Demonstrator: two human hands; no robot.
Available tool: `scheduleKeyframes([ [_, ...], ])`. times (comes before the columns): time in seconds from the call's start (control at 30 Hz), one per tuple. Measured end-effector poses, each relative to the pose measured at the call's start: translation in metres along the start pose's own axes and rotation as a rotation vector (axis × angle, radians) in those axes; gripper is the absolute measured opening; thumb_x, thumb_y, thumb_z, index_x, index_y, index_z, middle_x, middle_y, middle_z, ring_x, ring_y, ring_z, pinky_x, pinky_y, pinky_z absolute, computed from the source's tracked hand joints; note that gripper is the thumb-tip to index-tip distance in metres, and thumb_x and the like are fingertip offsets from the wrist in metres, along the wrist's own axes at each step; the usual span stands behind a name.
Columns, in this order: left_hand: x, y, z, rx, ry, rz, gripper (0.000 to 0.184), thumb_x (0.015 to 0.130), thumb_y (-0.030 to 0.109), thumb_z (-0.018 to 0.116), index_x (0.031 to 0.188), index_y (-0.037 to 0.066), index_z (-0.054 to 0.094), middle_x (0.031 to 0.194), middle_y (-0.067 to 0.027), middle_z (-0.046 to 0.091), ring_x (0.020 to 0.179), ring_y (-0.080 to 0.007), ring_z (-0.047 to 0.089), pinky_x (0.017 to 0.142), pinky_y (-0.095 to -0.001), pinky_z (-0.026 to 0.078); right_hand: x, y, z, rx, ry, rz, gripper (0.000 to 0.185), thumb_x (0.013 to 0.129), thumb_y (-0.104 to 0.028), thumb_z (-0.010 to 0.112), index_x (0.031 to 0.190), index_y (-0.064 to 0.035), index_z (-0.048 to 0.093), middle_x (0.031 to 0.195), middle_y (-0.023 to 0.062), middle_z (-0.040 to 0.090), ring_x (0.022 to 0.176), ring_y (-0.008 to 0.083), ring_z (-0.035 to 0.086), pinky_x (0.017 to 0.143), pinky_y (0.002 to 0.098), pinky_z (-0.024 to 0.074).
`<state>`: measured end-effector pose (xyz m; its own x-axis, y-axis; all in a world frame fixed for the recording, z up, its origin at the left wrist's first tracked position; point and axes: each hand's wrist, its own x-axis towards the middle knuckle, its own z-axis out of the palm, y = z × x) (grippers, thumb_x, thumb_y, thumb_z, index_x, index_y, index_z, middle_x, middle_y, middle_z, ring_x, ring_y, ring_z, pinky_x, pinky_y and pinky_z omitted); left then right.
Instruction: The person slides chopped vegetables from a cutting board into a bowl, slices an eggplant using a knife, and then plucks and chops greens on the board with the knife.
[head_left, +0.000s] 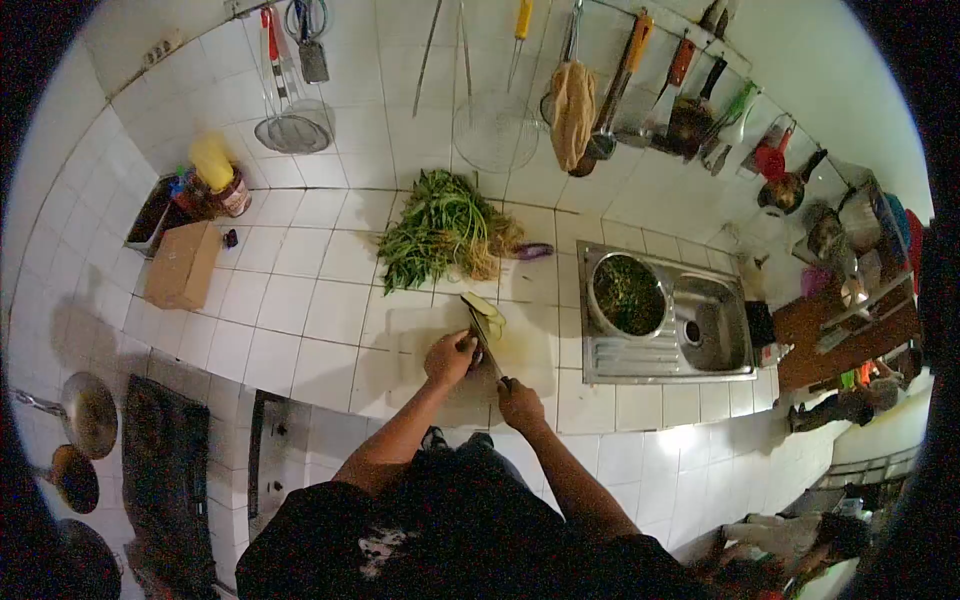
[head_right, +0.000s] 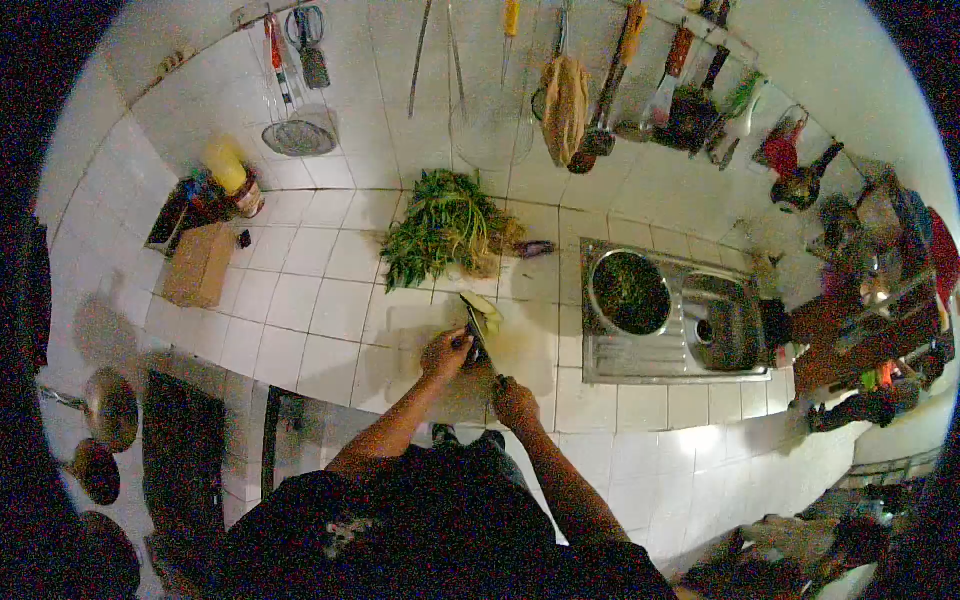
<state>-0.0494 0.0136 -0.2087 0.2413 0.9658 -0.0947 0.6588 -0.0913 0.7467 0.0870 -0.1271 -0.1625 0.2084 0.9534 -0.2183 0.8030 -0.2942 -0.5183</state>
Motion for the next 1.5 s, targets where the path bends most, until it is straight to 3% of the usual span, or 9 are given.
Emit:
scheduleKeyframes([
  [0.03,-0.003,0.005,-0.003,0.037,0.011,-0.016,0.04,0.087,0.045,0.059,0.116,0.017,0.066,0.111,-0.0132,0.065,0.102,-0.0314,0.062,0.088,-0.0407,0.049,0.002,0.006,0.002,0.04,0.058,-0.164,0.033,0.094,-0.032,0.045,0.106,-0.0027,0.054,0.089,0.0226,0.063,0.079,0.0416,0.063,0.072,0.0516,0.0514],
  [0.13,-0.014,0.012,-0.005,0.053,0.04,-0.006,0.044,0.088,0.044,0.058,0.118,0.013,0.063,0.11,-0.0141,0.065,0.1,-0.0314,0.062,0.087,-0.0412,0.05,-0.003,0.016,-0.007,0.015,0.045,-0.184,0.042,0.098,-0.039,0.041,0.096,0.0002,0.058,0.09,0.0299,0.063,0.088,0.0484,0.06,0.076,0.0571,0.0467],
  [0.23,-0.012,0.007,-0.003,0.005,0.044,0.025,0.045,0.087,0.042,0.061,0.118,0.009,0.063,0.109,-0.0155,0.065,0.098,-0.0321,0.063,0.086,-0.0421,0.05,-0.019,0.004,-0.032,0.135,-0.024,0.078,0.045,0.097,-0.04,0.041,0.093,0.0009,0.058,0.085,0.0304,0.062,0.086,0.0498,0.059,0.075,0.0567,0.0464],
  [0.27,-0.01,0.003,0.002,-0.046,0.043,0.061,0.046,0.085,0.039,0.063,0.117,0.007,0.062,0.108,-0.0166,0.065,0.097,-0.0328,0.063,0.085,-0.0428,0.05,-0.025,0.001,-0.039,0.015,-0.054,-0.017,0.035,0.099,-0.028,0.036,0.101,0.0003,0.057,0.09,0.0237,0.062,0.077,0.0436,0.062,0.069,0.0517,0.051],
  [0.57,-0.031,0.018,-0.018,0.05,0.024,0.174,0.038,0.076,0.026,0.069,0.11,0.009,0.066,0.097,-0.021,0.065,0.088,-0.0367,0.063,0.08,-0.0456,0.05,-0.043,-0.002,-0.037,0.129,-0.09,-0.04,0.044,0.099,-0.037,0.039,0.093,0.0023,0.057,0.081,0.0296,0.061,0.08,0.0488,0.059,0.07,0.0555,0.0478],
  [0.9,-0.027,-0.003,0.013,0.061,0.098,0.129,0.033,0.076,0.029,0.068,0.106,0.013,0.069,0.091,-0.0192,0.062,0.085,-0.0366,0.061,0.075,-0.0444,0.05,-0.045,0.009,-0.047,0.097,-0.188,-0.086,0.049,0.1,-0.039,0.033,0.092,0.0029,0.057,0.088,0.0302,0.062,0.088,0.0504,0.057,0.079,0.057,0.0441],
  [1.17,-0.031,-0.006,0.007,0.031,0.119,0.16,0.037,0.08,0.031,0.069,0.105,0.004,0.067,0.092,-0.0181,0.061,0.086,-0.0363,0.061,0.076,-0.0433,0.049,-0.024,0.011,-0.037,0.186,-0.235,0.017,0.052,0.1,-0.041,0.035,0.086,0.0041,0.058,0.086,0.0332,0.06,0.089,0.0494,0.057,0.077,0.057,0.0442],
  [1.27,-0.033,0.004,0.004,0.124,0.088,0.18,0.035,0.081,0.03,0.069,0.104,0.003,0.068,0.093,-0.0176,0.061,0.086,-0.0359,0.061,0.076,-0.0429,0.049,0.004,-0.003,-0.032,0.151,-0.155,-0.1,0.054,0.097,-0.042,0.039,0.08,0.0049,0.06,0.082,0.0348,0.059,0.088,0.0483,0.059,0.077,0.056,0.0462],
  [1.5,-0.031,0.005,-0.005,-0.057,0.166,0.172,0.039,0.082,0.033,0.07,0.108,0.004,0.068,0.092,-0.0161,0.061,0.086,-0.033,0.061,0.076,-0.0416,0.049,-0.013,-0.01,-0.035,0.031,-0.227,-0.023,0.049,0.098,-0.041,0.038,0.096,0.0032,0.058,0.088,0.0314,0.062,0.087,0.0501,0.059,0.076,0.0569,0.0471],
])
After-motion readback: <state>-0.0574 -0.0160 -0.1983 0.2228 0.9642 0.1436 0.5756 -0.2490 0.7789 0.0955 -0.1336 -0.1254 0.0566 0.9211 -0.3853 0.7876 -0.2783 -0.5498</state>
